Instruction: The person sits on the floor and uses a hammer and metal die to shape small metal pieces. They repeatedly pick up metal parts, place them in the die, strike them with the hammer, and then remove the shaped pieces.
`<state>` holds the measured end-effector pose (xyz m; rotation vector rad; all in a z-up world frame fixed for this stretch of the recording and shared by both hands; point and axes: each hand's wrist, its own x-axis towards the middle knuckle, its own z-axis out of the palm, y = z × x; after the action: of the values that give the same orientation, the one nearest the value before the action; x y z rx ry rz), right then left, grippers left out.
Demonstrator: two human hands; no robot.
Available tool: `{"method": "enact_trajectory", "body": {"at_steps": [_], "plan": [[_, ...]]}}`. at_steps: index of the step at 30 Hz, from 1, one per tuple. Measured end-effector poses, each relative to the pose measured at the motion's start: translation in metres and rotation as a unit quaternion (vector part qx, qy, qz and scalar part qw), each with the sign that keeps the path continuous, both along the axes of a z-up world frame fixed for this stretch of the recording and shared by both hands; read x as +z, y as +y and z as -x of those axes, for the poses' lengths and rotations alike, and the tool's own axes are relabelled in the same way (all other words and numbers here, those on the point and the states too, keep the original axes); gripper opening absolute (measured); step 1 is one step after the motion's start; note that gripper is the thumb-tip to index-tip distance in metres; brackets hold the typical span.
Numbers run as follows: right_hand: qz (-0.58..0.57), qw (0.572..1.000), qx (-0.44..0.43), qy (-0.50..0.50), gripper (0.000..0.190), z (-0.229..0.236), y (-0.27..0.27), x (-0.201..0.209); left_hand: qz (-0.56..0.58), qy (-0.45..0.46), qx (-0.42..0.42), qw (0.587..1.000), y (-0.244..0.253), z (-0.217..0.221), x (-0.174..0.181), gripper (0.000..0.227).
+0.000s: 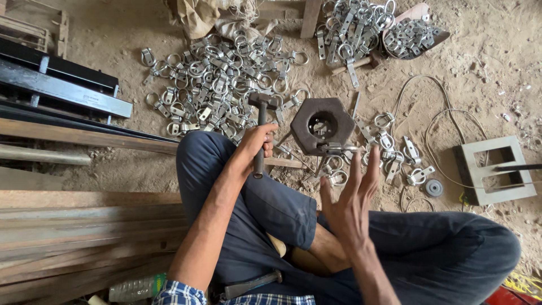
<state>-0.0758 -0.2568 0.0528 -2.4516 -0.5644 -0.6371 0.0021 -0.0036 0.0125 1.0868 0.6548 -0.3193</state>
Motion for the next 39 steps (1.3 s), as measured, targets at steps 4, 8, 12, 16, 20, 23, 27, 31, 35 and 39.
{"method": "enact_trajectory", "body": {"at_steps": [4,8,12,16,20,23,27,31,35,39], "plan": [[-0.033,0.996,0.083,-0.015,0.085,0.032,0.008,-0.016,0.02,-0.004,0.002,1.0,0.002,-0.004,-0.015,0.028],[-0.013,0.977,0.187,0.101,0.067,0.069,0.051,-0.002,0.124,-0.003,0.033,0.992,0.004,-0.009,-0.043,0.024],[0.085,0.92,0.353,0.148,0.078,0.085,0.094,0.023,0.239,0.017,0.039,0.97,0.013,-0.019,-0.071,0.027],[0.169,0.888,0.399,0.153,0.089,0.085,0.122,0.025,0.275,0.037,0.068,0.958,0.018,-0.016,-0.08,0.039],[0.206,0.866,0.42,0.18,0.094,0.079,0.126,0.015,0.27,0.022,0.087,0.959,0.015,-0.016,-0.077,0.034],[0.202,0.847,0.432,0.236,0.098,0.076,0.135,0.006,0.244,0.02,0.103,0.964,0.011,-0.015,-0.075,0.031],[0.302,0.833,0.404,0.228,0.096,0.075,0.15,0.0,0.204,0.028,0.123,0.971,0.01,-0.019,-0.069,0.024],[0.44,0.8,0.324,0.247,0.092,0.084,0.165,0.006,0.143,0.029,0.119,0.982,0.007,-0.021,-0.063,0.022],[0.448,0.832,0.26,0.199,0.086,0.094,0.169,0.013,0.122,0.032,0.121,0.985,0.005,-0.019,-0.06,0.023],[0.173,0.866,0.402,0.243,0.093,0.082,0.129,0.019,0.177,0.026,0.093,0.98,0.005,-0.012,-0.068,0.026]]}}
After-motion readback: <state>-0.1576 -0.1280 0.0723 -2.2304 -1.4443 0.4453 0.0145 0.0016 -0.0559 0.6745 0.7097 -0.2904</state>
